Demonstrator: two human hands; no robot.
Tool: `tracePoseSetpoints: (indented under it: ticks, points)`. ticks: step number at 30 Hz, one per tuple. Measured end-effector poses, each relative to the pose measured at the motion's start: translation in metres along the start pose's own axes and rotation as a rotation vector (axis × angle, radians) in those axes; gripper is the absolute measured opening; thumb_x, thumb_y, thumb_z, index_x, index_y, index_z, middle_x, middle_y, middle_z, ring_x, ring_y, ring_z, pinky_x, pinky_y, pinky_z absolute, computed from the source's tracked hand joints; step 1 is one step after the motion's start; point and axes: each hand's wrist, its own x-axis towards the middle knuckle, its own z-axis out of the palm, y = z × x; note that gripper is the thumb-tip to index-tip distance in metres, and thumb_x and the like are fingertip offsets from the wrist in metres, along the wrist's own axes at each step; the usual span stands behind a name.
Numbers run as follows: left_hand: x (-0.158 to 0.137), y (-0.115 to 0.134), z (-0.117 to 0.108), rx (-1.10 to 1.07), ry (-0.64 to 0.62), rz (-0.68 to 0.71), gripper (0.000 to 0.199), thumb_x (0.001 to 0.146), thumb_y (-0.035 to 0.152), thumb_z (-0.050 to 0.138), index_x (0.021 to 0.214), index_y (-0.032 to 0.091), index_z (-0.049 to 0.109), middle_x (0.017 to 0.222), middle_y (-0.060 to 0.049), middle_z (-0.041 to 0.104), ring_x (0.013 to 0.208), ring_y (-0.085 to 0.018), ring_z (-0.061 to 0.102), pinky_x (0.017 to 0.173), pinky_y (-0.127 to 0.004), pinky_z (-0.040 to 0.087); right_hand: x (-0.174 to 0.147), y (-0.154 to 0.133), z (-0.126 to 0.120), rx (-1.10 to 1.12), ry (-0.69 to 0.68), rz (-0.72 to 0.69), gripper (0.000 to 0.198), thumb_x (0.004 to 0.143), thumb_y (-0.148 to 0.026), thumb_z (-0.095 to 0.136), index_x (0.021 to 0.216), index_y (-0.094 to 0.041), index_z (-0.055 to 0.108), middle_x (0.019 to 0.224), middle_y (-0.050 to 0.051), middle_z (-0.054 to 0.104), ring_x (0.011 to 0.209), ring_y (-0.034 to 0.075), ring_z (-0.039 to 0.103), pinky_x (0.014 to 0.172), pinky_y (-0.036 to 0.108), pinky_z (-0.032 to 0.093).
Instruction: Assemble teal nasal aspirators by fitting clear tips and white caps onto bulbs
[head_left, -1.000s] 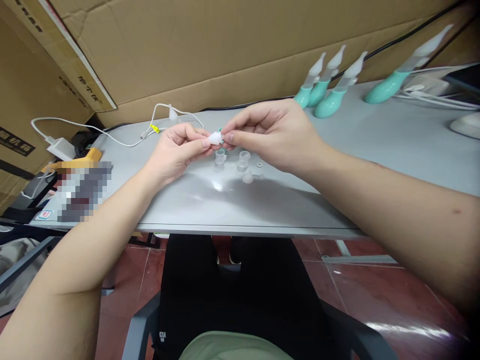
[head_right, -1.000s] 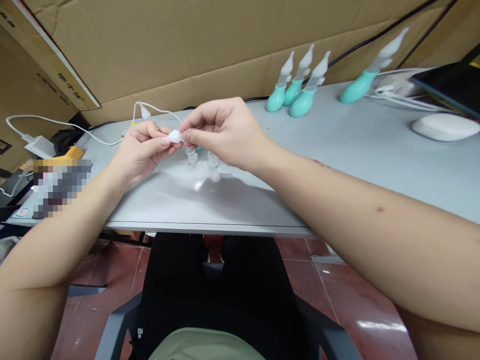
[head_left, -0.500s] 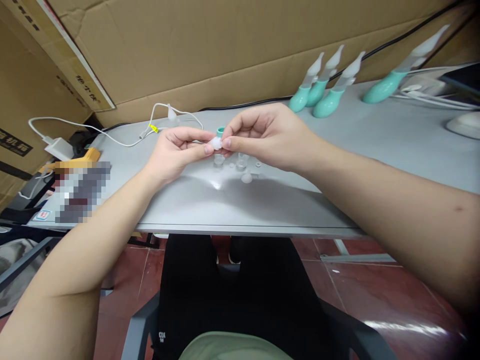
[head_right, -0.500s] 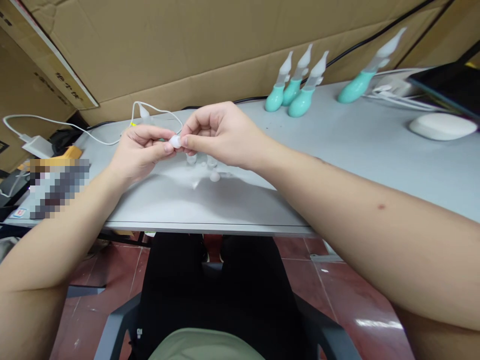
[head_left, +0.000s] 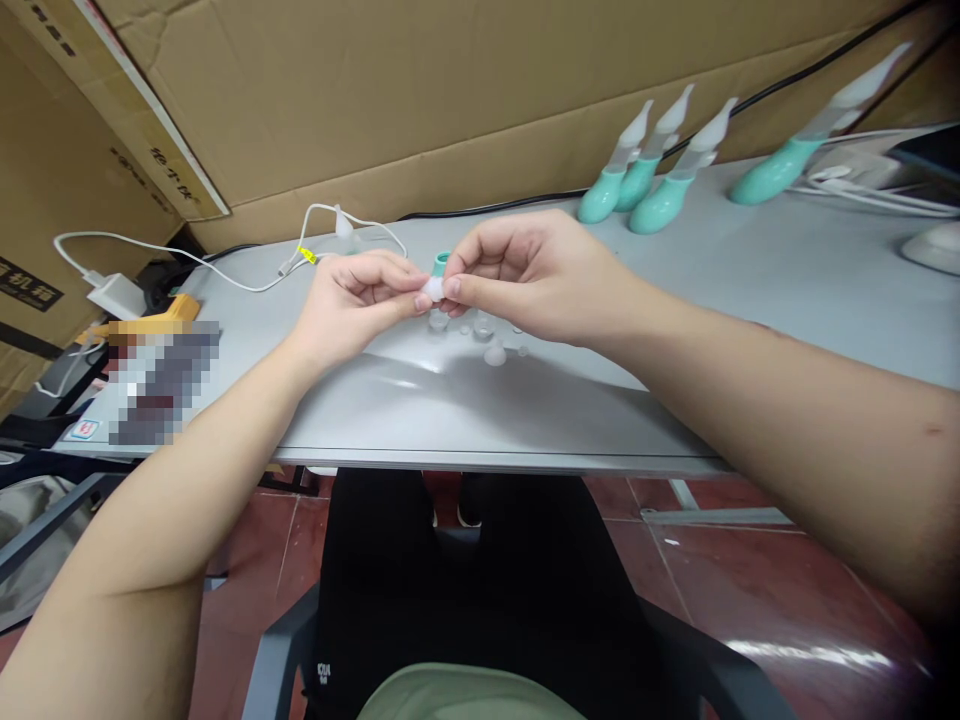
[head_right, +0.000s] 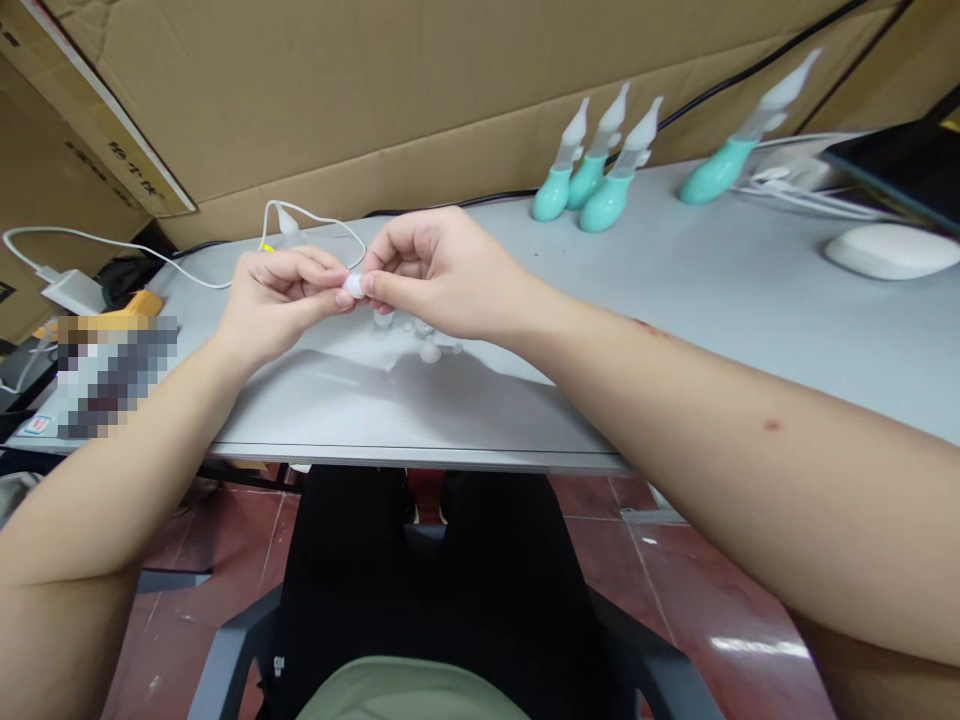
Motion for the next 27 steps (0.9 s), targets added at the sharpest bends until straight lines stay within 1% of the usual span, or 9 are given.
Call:
tracePoseSetpoints:
  ticks: [3, 6, 8, 11, 15, 17, 21, 24, 27]
  points:
    - [0.0, -0.003, -0.002, -0.034, -0.057, 0.044, 0.029, 0.067, 0.033, 0.118, 0.077, 0.021, 0.094, 0.089, -0.001, 0.089, 0.079, 0.0, 0.083, 0.077, -0.006, 0.071, 0.0, -0.002, -0.001, 0.011, -0.024, 0.015, 0.03, 0.099, -0.037, 0.109, 0.091, -0.024, 0.083, 0.091, 0.007, 0.084, 0.083, 0.025, 0.077, 0.078, 0.038, 0.07]
    - [0.001, -0.006, -0.004, -0.09, -0.114, 0.1, 0.019, 0.074, 0.023, 0.113, 0.083, 0.027, 0.097, 0.092, 0.001, 0.09, 0.082, -0.001, 0.087, 0.08, -0.007, 0.073, 0.0, -0.007, -0.001, 0.05, -0.033, 0.055, 0.039, 0.093, -0.044, 0.116, 0.091, -0.023, 0.084, 0.093, 0.008, 0.085, 0.084, 0.025, 0.077, 0.08, 0.038, 0.071]
    - [0.002, -0.008, -0.005, -0.106, -0.143, 0.121, 0.016, 0.079, 0.02, 0.11, 0.086, 0.028, 0.097, 0.094, 0.001, 0.091, 0.084, -0.003, 0.088, 0.08, -0.009, 0.075, 0.0, -0.009, -0.001, 0.108, -0.03, 0.082, 0.045, 0.087, -0.047, 0.12, 0.09, -0.022, 0.083, 0.093, 0.008, 0.085, 0.085, 0.025, 0.078, 0.081, 0.038, 0.072]
    - [0.001, -0.008, -0.005, -0.099, -0.169, 0.14, 0.016, 0.08, 0.019, 0.108, 0.088, 0.028, 0.097, 0.096, 0.002, 0.092, 0.084, -0.003, 0.089, 0.083, -0.009, 0.076, 0.001, -0.008, -0.001, 0.214, -0.042, 0.105, 0.051, 0.079, -0.042, 0.125, 0.09, -0.022, 0.08, 0.091, 0.006, 0.084, 0.082, 0.022, 0.077, 0.078, 0.035, 0.071]
    - [-0.001, -0.009, -0.005, -0.079, -0.186, 0.15, 0.022, 0.081, 0.014, 0.106, 0.091, 0.032, 0.098, 0.097, 0.003, 0.092, 0.083, -0.001, 0.089, 0.083, -0.005, 0.074, 0.002, -0.001, -0.001, 0.244, -0.083, 0.093, 0.041, 0.084, -0.036, 0.122, 0.091, -0.021, 0.084, 0.091, 0.006, 0.084, 0.079, 0.019, 0.075, 0.076, 0.033, 0.068]
    - [-0.001, -0.01, -0.006, -0.072, -0.173, 0.145, 0.021, 0.08, 0.015, 0.107, 0.09, 0.031, 0.098, 0.096, 0.003, 0.091, 0.083, 0.0, 0.088, 0.082, -0.005, 0.073, 0.003, 0.002, 0.0, 0.231, -0.089, 0.069, 0.035, 0.088, -0.032, 0.118, 0.091, -0.02, 0.086, 0.091, 0.006, 0.084, 0.079, 0.019, 0.075, 0.077, 0.032, 0.067]
    - [0.001, -0.008, -0.009, -0.033, -0.116, 0.171, 0.015, 0.082, 0.026, 0.109, 0.091, 0.029, 0.097, 0.096, 0.002, 0.091, 0.086, -0.002, 0.088, 0.083, -0.012, 0.076, 0.005, -0.002, 0.001, 0.182, -0.032, 0.011, 0.031, 0.094, -0.032, 0.113, 0.096, -0.022, 0.084, 0.09, 0.005, 0.083, 0.08, 0.02, 0.075, 0.078, 0.034, 0.067]
    - [0.003, -0.006, -0.007, 0.106, -0.053, 0.284, 0.016, 0.087, 0.034, 0.106, 0.098, 0.027, 0.096, 0.1, 0.001, 0.091, 0.091, -0.002, 0.088, 0.085, -0.015, 0.076, 0.004, -0.008, 0.001, 0.117, 0.032, -0.04, 0.028, 0.098, -0.033, 0.108, 0.097, -0.023, 0.082, 0.092, 0.005, 0.081, 0.083, 0.021, 0.075, 0.081, 0.036, 0.067]
    - [0.002, -0.005, -0.003, 0.279, -0.002, 0.39, 0.018, 0.093, 0.038, 0.102, 0.102, 0.025, 0.094, 0.101, 0.001, 0.09, 0.092, -0.002, 0.085, 0.085, -0.019, 0.075, 0.003, -0.008, 0.0, 0.067, 0.054, -0.097, 0.033, 0.094, -0.034, 0.111, 0.095, -0.024, 0.079, 0.094, 0.005, 0.08, 0.085, 0.023, 0.074, 0.081, 0.038, 0.067]
